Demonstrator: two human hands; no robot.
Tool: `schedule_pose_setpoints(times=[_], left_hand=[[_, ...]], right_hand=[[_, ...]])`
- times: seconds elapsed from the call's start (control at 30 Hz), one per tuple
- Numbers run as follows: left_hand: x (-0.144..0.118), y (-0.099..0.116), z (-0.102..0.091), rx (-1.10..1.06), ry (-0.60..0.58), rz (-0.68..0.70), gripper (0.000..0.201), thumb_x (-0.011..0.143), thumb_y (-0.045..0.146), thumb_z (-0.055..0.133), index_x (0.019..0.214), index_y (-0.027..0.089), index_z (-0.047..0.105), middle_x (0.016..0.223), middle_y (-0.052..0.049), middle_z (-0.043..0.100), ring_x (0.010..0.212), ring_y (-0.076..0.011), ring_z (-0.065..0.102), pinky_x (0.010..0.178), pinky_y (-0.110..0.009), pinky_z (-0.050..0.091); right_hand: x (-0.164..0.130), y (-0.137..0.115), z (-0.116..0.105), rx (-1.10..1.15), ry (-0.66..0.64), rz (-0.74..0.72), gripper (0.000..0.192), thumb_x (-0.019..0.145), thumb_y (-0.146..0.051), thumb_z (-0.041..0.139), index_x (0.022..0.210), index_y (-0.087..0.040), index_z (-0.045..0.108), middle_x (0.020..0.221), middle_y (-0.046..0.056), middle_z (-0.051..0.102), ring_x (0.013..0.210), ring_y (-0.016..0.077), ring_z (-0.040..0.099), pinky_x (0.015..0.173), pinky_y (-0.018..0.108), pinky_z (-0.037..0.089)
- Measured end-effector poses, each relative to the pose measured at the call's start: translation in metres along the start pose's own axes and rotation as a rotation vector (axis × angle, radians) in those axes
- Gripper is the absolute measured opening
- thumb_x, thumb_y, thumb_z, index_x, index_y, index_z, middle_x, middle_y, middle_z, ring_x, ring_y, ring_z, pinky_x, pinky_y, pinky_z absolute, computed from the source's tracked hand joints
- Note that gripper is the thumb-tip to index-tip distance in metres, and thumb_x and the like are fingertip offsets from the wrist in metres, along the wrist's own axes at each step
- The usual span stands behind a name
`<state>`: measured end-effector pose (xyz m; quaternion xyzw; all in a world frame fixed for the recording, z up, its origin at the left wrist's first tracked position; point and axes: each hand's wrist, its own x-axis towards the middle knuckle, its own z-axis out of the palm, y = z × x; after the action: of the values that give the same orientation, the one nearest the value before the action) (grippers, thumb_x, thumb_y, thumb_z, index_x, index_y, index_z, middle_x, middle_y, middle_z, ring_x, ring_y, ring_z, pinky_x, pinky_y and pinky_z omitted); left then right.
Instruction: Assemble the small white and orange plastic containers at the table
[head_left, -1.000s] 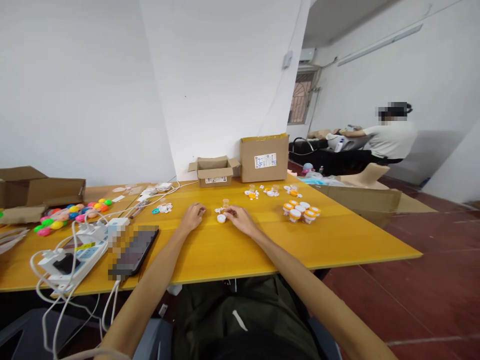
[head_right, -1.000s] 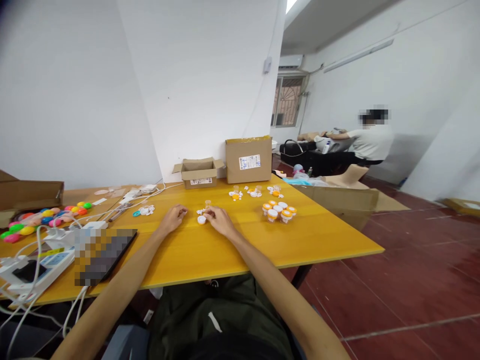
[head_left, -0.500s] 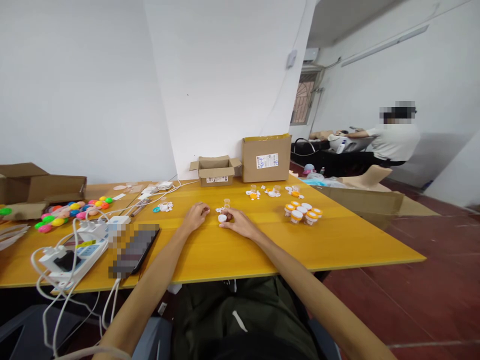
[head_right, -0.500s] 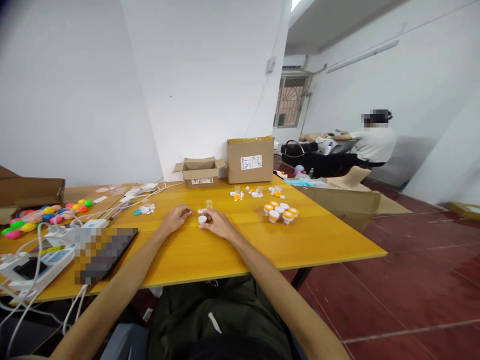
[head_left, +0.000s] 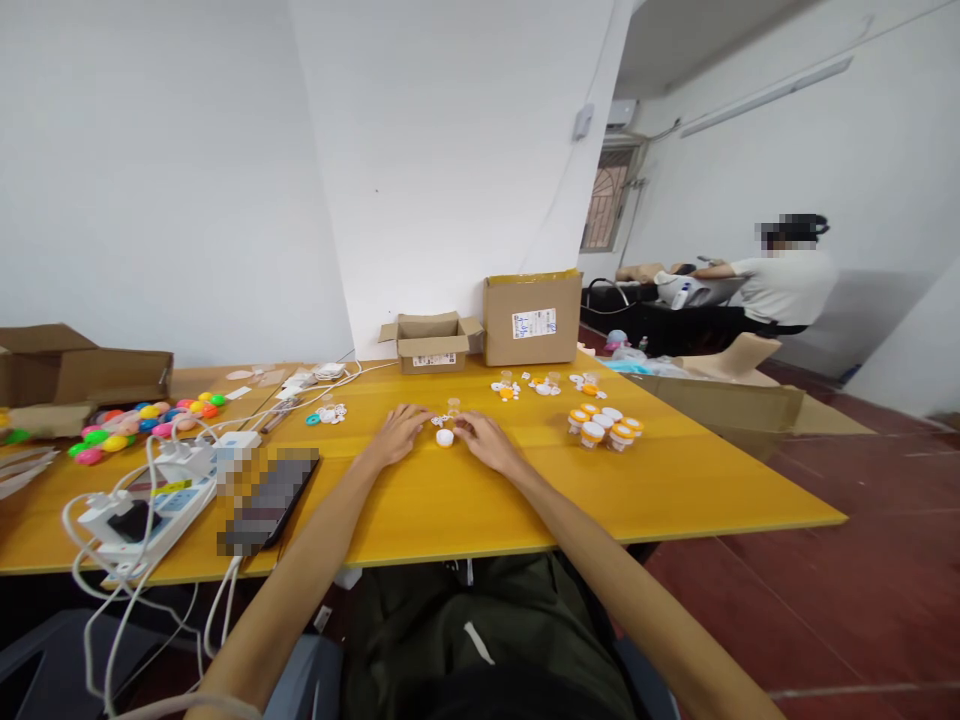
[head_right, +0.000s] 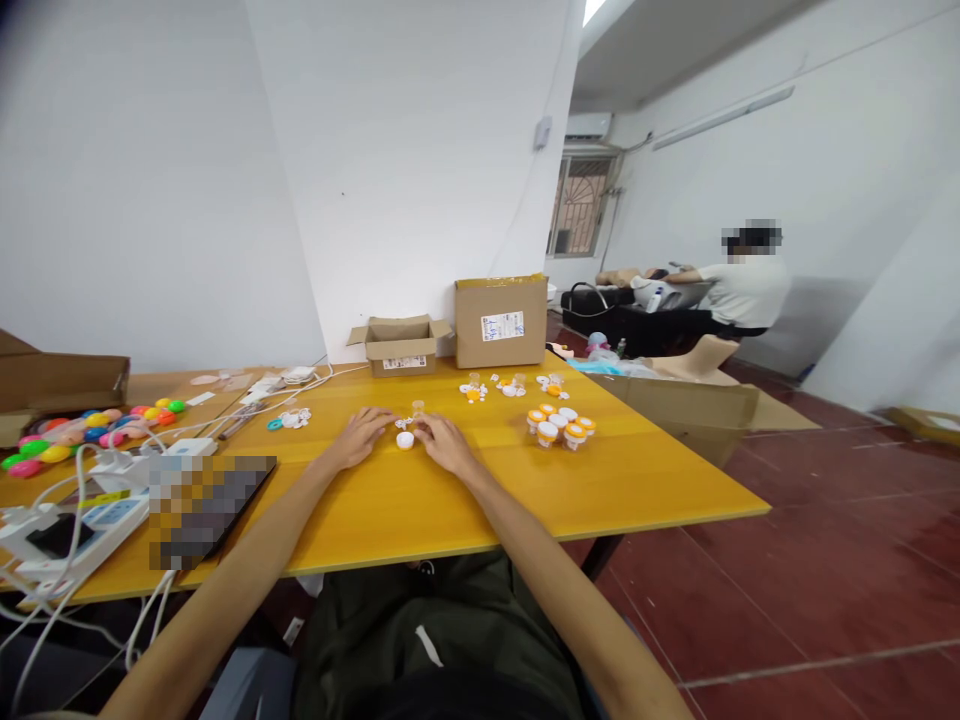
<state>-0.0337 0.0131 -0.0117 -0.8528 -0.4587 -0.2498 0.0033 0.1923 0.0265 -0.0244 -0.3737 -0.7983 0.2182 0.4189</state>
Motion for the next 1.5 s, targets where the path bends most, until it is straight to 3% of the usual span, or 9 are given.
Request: schedule_pose_setpoints(times=[0.13,0.37,0.5,0.67,0.87,1.13,1.5], left_hand=[[0.0,0.002,-0.002,0.018,-0.072,0.012,0.065,0.077,-0.003,0.039,0.124,0.036,0.061,0.129,-0.004,0.059,0.121,-0.0237,0.047,0.101,-0.041,0.038],[0.0,0.01,-0.005,-0.016,-0.031,-0.052,0.042,0.09,0.01,0.04,0.119,0.031,0.062,0.12,-0.004,0.065,0.116,-0.0219,0.05,0.1,-0.038,0.039],[0.0,0.01,-0.005,-0.036,-0.048,-0.045,0.045,0.09,0.009,0.04,0.125,0.031,0.06,0.125,-0.004,0.065,0.118,-0.022,0.05,0.101,-0.039,0.039],[0.002,0.012,-0.006,-0.039,-0.055,-0.03,0.04,0.091,0.011,0.041,0.115,0.031,0.067,0.114,-0.004,0.069,0.111,-0.0223,0.053,0.099,-0.038,0.04],[0.003,0.014,-0.006,-0.038,-0.018,-0.038,0.028,0.093,0.018,0.045,0.103,0.027,0.07,0.102,-0.005,0.07,0.1,-0.0216,0.058,0.094,-0.036,0.042],[0.007,0.008,-0.002,-0.069,0.057,-0.055,0.021,0.094,0.023,0.049,0.09,0.024,0.07,0.09,-0.005,0.069,0.093,-0.0211,0.061,0.088,-0.034,0.046],[0.01,0.01,0.0,-0.293,0.217,-0.245,0.018,0.092,0.029,0.049,0.088,0.022,0.065,0.089,-0.002,0.072,0.079,-0.0168,0.065,0.078,-0.029,0.05]], right_hand=[[-0.002,-0.007,-0.001,0.028,-0.049,0.009,0.018,0.082,-0.032,0.066,0.095,-0.021,0.071,0.096,0.006,0.071,0.082,0.0188,0.066,0.079,0.033,0.053],[-0.005,-0.016,-0.001,0.097,-0.093,0.009,0.022,0.082,-0.038,0.065,0.094,-0.02,0.07,0.092,0.005,0.071,0.082,0.0186,0.065,0.08,0.033,0.052],[-0.005,-0.02,-0.002,0.116,-0.111,0.004,0.022,0.08,-0.036,0.066,0.094,-0.019,0.068,0.092,0.004,0.07,0.082,0.0182,0.065,0.079,0.032,0.052],[-0.006,-0.02,0.0,0.069,-0.127,-0.016,0.029,0.072,-0.034,0.075,0.096,-0.02,0.067,0.09,0.002,0.067,0.08,0.0171,0.063,0.075,0.03,0.051],[-0.006,-0.021,0.002,-0.026,-0.133,-0.037,0.027,0.072,-0.029,0.077,0.096,-0.021,0.066,0.091,0.002,0.066,0.082,0.018,0.062,0.076,0.031,0.049],[-0.011,-0.024,0.004,-0.168,-0.095,-0.106,0.019,0.082,-0.021,0.067,0.101,-0.024,0.066,0.101,0.005,0.067,0.099,0.0206,0.062,0.091,0.035,0.046],[0.009,-0.023,0.024,-0.186,-0.117,-0.011,0.016,0.079,-0.019,0.067,0.094,-0.024,0.064,0.101,0.005,0.066,0.095,0.0221,0.063,0.082,0.033,0.046]])
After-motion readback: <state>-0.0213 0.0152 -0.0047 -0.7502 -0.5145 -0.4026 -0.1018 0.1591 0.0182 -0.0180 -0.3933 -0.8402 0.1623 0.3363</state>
